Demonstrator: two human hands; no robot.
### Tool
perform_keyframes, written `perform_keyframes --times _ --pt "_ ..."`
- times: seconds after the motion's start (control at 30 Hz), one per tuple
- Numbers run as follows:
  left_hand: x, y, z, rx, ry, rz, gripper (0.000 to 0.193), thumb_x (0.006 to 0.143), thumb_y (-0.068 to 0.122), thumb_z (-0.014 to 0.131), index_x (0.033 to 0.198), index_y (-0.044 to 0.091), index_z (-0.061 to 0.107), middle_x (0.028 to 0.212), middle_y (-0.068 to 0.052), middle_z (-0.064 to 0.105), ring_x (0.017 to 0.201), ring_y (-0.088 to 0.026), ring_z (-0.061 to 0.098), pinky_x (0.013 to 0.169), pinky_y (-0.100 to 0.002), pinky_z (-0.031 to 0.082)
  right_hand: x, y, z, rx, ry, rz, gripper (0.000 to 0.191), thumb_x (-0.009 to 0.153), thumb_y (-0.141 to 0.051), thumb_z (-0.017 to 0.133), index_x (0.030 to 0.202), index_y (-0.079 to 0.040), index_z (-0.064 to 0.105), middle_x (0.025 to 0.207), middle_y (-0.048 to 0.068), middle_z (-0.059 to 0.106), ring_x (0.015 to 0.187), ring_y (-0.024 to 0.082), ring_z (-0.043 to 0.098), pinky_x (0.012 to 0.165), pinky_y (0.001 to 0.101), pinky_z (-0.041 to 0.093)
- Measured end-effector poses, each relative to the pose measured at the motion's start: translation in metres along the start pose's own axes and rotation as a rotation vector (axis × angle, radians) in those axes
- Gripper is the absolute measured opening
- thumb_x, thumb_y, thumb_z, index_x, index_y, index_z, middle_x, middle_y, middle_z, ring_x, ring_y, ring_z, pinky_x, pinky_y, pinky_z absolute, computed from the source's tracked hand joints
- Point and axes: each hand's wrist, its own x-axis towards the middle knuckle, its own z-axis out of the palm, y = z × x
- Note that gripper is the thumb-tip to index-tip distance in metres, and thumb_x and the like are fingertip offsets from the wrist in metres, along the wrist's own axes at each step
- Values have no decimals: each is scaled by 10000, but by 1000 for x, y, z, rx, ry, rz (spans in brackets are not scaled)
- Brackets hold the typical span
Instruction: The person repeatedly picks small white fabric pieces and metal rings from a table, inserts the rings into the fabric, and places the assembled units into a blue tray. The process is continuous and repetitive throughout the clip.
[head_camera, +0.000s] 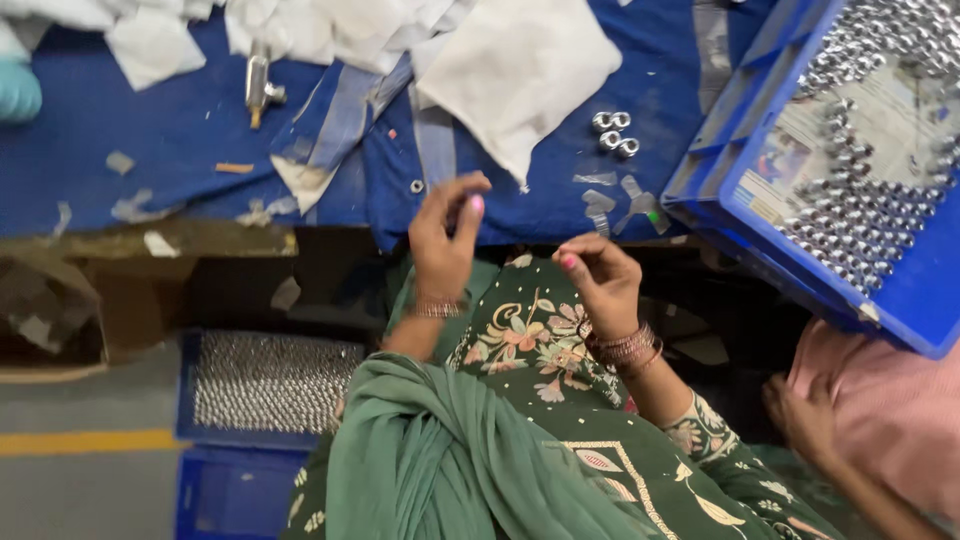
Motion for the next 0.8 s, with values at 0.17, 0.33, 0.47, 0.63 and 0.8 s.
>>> perform_keyframes --times 0.17,0.33,0.47,0.63,0.8 --pt "43 -72 -9 184 11 65 291 972 3 654 1255 65 685 1114 -69 701 890 -134 673 770 -245 559 53 3 20 -278 -64 -67 173 1003 -146 747 1087 -23 659 1081 58 683 948 136 632 897 274 539" --pt "71 -116 16 171 64 -42 347 917 -3 652 1259 61 662 1117 -65 711 836 -138 695 755 -263 583 121 15 49 -1011 -159 -597 453 810 -155 851 1201 -26 662 1218 142 642 1105 321 585 934 411 488" --pt "70 -114 25 192 113 32 239 930 0 662 1164 50 679 1108 -80 710 896 -172 725 782 -283 595 164 28 39 -888 -58 -469 246 887 -95 765 1118 -65 687 1055 67 709 891 192 674 741 308 532" --pt "68 -93 28 258 91 284 192 971 18 628 1146 68 691 1150 -109 702 1053 -285 693 910 -356 562 181 39 18 -566 119 -284 154 1058 -178 708 1094 -36 660 874 -3 687 675 56 590 570 209 444" --pt "116 -86 59 457 72 410 210 963 162 640 1113 25 695 1073 -180 681 1050 -375 620 924 -447 513 186 39 17 -487 153 -115 202 1075 -239 655 1095 -38 662 775 -54 572 642 32 430 555 203 327"
